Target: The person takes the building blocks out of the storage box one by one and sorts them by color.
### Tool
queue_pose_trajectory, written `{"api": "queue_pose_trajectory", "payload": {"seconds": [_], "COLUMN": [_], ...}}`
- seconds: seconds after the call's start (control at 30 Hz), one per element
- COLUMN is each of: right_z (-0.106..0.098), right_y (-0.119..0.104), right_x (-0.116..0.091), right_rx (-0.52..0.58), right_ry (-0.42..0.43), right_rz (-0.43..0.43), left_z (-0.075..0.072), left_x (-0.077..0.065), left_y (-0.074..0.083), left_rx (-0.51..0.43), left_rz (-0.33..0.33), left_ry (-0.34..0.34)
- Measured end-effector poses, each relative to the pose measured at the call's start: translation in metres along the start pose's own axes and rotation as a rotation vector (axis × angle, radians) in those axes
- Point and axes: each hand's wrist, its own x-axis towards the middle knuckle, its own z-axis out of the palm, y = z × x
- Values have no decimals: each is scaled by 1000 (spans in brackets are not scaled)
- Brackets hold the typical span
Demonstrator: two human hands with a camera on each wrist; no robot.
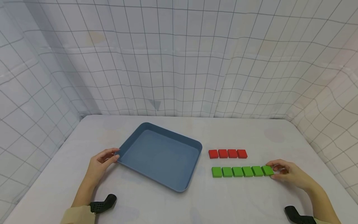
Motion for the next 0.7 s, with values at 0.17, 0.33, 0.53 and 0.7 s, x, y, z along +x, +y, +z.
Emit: {"api": "queue_pose_trajectory", "payload": {"seconds": [0.17,0.33,0.53,0.7], "right_z": [1,-2,-14,-31], "right_y": [-1,-2,-16,-38], "right_x": [0,0,7,26], "right_rx": [10,-16,-148,-224], "right_ry": [1,0,91,204], "right_rz": [-6,-30,-54,-103], "left_z": [1,3,5,4], "left_x": [0,0,3,4], "left_y": [-1,-1,2,2], "left_rx": [4,-31,-79,-39], "left_rz": [-1,-5,-16,-47], "left_ry": [-1,-1,9,-10]}}
